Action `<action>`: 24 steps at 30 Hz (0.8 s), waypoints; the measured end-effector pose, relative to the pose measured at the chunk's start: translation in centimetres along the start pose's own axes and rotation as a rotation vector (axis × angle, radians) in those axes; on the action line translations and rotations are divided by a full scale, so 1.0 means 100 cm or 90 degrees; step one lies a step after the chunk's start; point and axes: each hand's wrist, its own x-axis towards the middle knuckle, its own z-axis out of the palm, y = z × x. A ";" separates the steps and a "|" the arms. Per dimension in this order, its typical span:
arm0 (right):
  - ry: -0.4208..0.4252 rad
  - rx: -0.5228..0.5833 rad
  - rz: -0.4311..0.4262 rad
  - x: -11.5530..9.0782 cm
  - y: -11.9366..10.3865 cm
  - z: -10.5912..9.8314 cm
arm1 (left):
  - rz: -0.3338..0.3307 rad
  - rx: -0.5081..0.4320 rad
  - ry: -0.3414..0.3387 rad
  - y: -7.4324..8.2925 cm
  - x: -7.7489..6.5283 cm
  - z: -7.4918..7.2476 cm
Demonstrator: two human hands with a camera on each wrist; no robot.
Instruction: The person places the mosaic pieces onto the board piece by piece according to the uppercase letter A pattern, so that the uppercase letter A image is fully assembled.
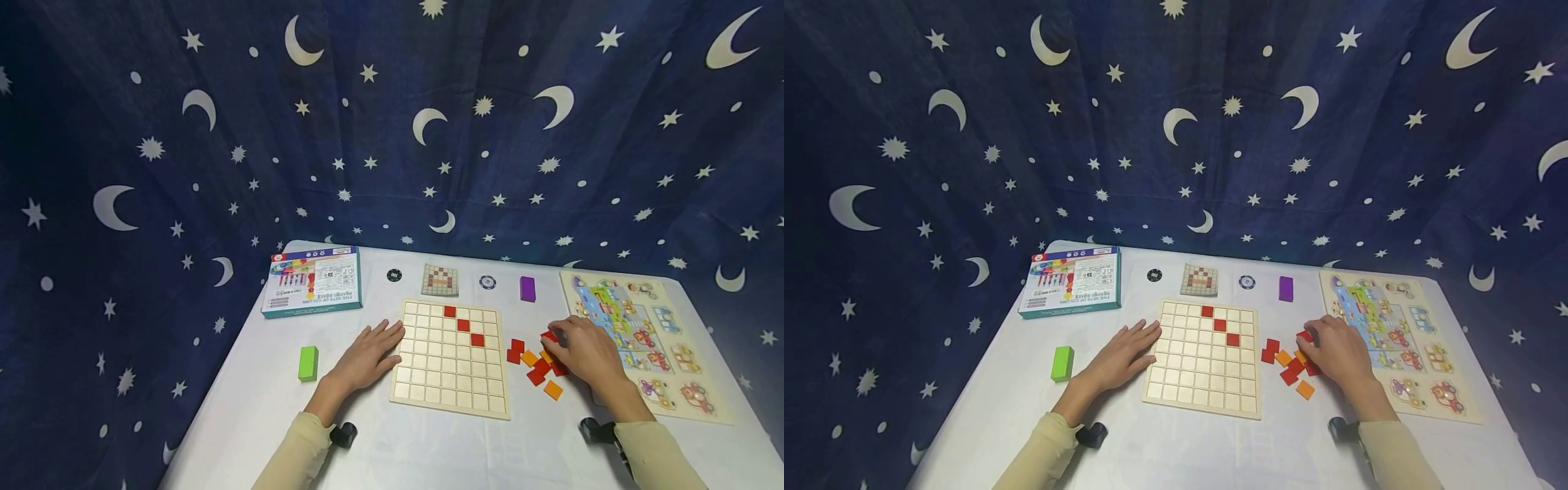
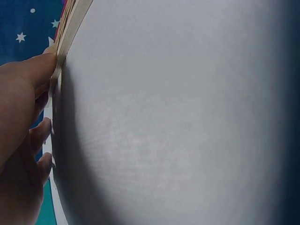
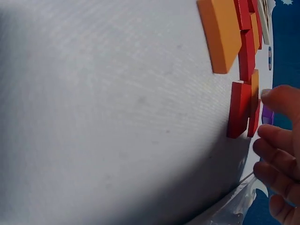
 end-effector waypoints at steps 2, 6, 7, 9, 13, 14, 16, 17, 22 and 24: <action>-0.002 -0.007 0.011 -0.001 0.000 0.000 | -0.001 -0.003 0.000 0.000 0.000 0.000; -0.018 0.000 0.009 0.000 0.000 0.001 | -0.002 -0.006 0.000 0.000 0.000 0.000; -0.022 0.003 0.005 0.000 0.000 0.000 | -0.001 -0.007 0.001 0.000 0.000 0.000; -0.029 0.005 -0.001 0.001 0.000 0.000 | -0.001 -0.007 0.002 0.001 0.000 0.000; -0.035 0.001 -0.007 0.002 -0.001 0.000 | -0.004 -0.005 0.001 0.001 0.000 0.000; -0.035 -0.001 -0.008 0.002 -0.001 0.001 | -0.005 -0.004 0.000 0.001 0.000 0.000; -0.033 -0.003 -0.009 0.002 -0.001 0.001 | -0.004 -0.004 0.000 0.001 0.000 0.000; -0.029 -0.003 -0.011 0.002 -0.001 0.001 | -0.004 -0.004 0.000 0.001 0.000 0.000; -0.013 -0.002 -0.020 0.002 -0.005 0.001 | -0.005 -0.005 0.001 0.001 0.000 0.000; -0.008 -0.001 -0.021 0.003 -0.007 0.002 | -0.006 -0.006 0.001 0.001 0.000 0.000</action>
